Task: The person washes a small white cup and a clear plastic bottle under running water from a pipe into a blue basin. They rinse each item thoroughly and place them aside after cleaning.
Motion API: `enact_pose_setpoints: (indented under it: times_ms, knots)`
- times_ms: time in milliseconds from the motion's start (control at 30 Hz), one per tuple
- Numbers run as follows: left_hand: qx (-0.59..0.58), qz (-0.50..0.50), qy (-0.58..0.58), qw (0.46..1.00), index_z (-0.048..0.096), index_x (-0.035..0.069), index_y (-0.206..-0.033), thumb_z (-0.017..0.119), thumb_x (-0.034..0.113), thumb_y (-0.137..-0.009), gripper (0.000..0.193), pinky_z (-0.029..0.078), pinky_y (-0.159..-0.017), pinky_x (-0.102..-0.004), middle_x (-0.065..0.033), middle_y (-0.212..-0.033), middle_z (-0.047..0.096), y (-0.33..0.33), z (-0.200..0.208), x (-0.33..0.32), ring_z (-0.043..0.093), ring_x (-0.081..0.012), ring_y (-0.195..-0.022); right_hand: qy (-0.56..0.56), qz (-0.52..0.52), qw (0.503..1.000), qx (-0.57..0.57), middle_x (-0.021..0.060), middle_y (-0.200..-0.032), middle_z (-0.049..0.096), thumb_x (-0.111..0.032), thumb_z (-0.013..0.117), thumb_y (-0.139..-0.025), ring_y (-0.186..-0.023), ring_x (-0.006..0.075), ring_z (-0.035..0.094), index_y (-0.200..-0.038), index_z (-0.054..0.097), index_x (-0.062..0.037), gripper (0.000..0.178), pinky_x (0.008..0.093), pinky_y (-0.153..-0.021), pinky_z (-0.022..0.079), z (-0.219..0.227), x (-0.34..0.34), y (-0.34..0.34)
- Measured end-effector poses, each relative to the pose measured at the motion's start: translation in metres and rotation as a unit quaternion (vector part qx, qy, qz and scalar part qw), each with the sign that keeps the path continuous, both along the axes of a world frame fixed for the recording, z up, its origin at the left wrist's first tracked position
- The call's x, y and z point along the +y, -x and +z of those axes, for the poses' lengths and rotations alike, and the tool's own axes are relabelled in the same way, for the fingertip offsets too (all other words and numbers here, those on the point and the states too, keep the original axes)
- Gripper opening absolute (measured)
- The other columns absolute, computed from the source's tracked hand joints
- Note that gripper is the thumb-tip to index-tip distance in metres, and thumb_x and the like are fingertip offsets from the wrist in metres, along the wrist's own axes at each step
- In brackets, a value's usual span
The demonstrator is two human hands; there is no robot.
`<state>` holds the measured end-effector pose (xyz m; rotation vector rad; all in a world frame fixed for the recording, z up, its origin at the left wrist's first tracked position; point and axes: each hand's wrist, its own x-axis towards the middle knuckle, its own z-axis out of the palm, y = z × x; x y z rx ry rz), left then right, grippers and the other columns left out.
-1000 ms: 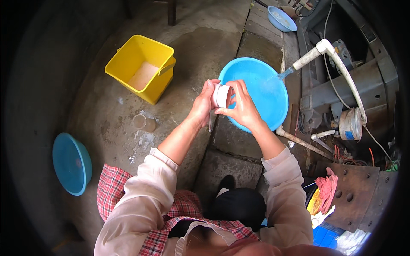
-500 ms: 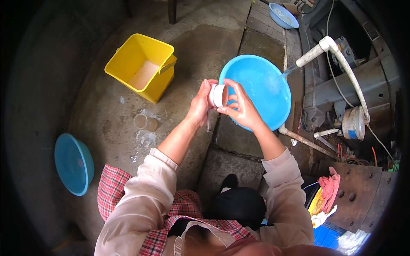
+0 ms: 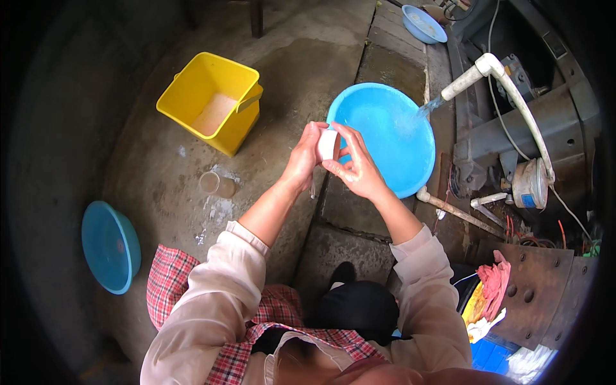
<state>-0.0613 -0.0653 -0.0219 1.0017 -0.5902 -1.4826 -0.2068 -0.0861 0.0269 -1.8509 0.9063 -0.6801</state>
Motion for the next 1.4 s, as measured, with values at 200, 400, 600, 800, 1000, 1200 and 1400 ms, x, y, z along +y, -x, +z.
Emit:
enact_pose_setpoints:
  times_ms: [200, 400, 600, 800, 1000, 1200, 1400]
  knots:
    - [-0.253, 0.155, 0.062, 0.953, 0.058, 0.002, -0.105, 0.047, 0.03, -0.098, 0.031, 0.048, -0.079, -0.0392, -0.0195, -0.099, 0.062, 0.008, 0.001, 0.009, 0.063, -0.032, -0.089, -0.081, -0.045, 0.99, -0.105, 0.0126, -0.12, 0.046, -0.013, 0.062, -0.09, -0.093, 0.019, 0.054, -0.131, 0.041, -0.007, 0.046, 0.0305, -0.073, 0.049, -0.034, 0.011, -0.018]
    - [-0.444, -0.019, 0.085, 0.892, 0.062, 0.009, -0.109, 0.054, 0.043, -0.092, 0.039, 0.05, -0.075, -0.0407, -0.0167, -0.089, 0.065, -0.11, 0.1, 0.002, 0.066, -0.0328, -0.086, -0.269, 0.139, 0.932, -0.201, 0.0168, -0.144, 0.032, -0.019, 0.073, -0.083, -0.126, 0.0291, 0.043, -0.147, 0.019, -0.0086, 0.084, 0.0382, -0.092, 0.049, -0.043, -0.001, -0.062]
    - [-0.456, -0.041, 0.032, 0.889, 0.065, 0.003, -0.106, 0.053, 0.047, -0.093, 0.047, 0.047, -0.065, -0.0251, -0.0064, -0.084, 0.065, -0.245, 0.153, 0.077, 0.06, -0.0105, -0.074, -0.076, 0.291, 0.946, 0.123, 0.0151, -0.154, 0.02, -0.025, 0.084, -0.067, -0.14, 0.032, 0.024, -0.151, 0.012, -0.0142, 0.111, 0.0429, -0.108, 0.034, -0.147, 0.042, -0.168]
    - [-0.383, 0.046, -0.026, 0.922, 0.065, 0.006, -0.103, 0.049, 0.04, -0.097, 0.037, 0.046, -0.072, -0.0207, -0.0028, -0.089, 0.062, -0.29, 0.102, 0.134, 0.058, -0.0093, -0.081, -0.071, 0.255, 0.963, 0.051, 0.0149, -0.149, 0.029, -0.017, 0.084, -0.061, -0.138, 0.0297, 0.027, -0.148, 0.019, -0.0134, 0.108, 0.0387, -0.112, 0.026, -0.211, 0.073, -0.251]
    - [-0.36, 0.025, -0.001, 0.933, 0.064, 0.006, -0.1, 0.05, 0.034, -0.095, 0.031, 0.046, -0.073, -0.0214, -0.0022, -0.091, 0.061, -0.31, 0.072, 0.135, 0.058, -0.0104, -0.082, -0.173, 0.247, 0.953, -0.033, 0.0114, -0.128, 0.049, -0.018, 0.082, -0.065, -0.121, 0.0243, 0.047, -0.134, 0.036, -0.0062, 0.085, 0.0375, -0.101, 0.038, -0.183, 0.079, -0.233]
    - [-0.244, 0.029, 0.0, 0.969, 0.06, 0.006, -0.102, 0.047, 0.03, -0.097, 0.028, 0.044, -0.073, -0.0191, -0.0018, -0.089, 0.06, -0.305, 0.066, 0.133, 0.058, -0.0082, -0.081, -0.365, 0.079, 0.927, -0.028, 0.0083, -0.108, 0.059, -0.025, 0.073, -0.08, -0.1, 0.0192, 0.058, -0.131, 0.042, -0.0072, 0.063, 0.036, -0.088, 0.049, -0.089, -0.023, -0.062]
    - [-0.287, -0.026, -0.015, 0.958, 0.06, 0.007, -0.1, 0.048, 0.034, -0.097, 0.03, 0.044, -0.066, -0.0189, -0.0013, -0.083, 0.06, -0.268, 0.063, 0.108, 0.056, -0.0074, -0.075, -0.295, -0.356, 0.886, -0.029, 0.0136, -0.114, 0.056, -0.055, 0.066, -0.079, -0.098, 0.031, 0.058, -0.13, 0.045, -0.0114, 0.07, 0.0439, -0.08, 0.05, -0.035, -0.18, 0.133]
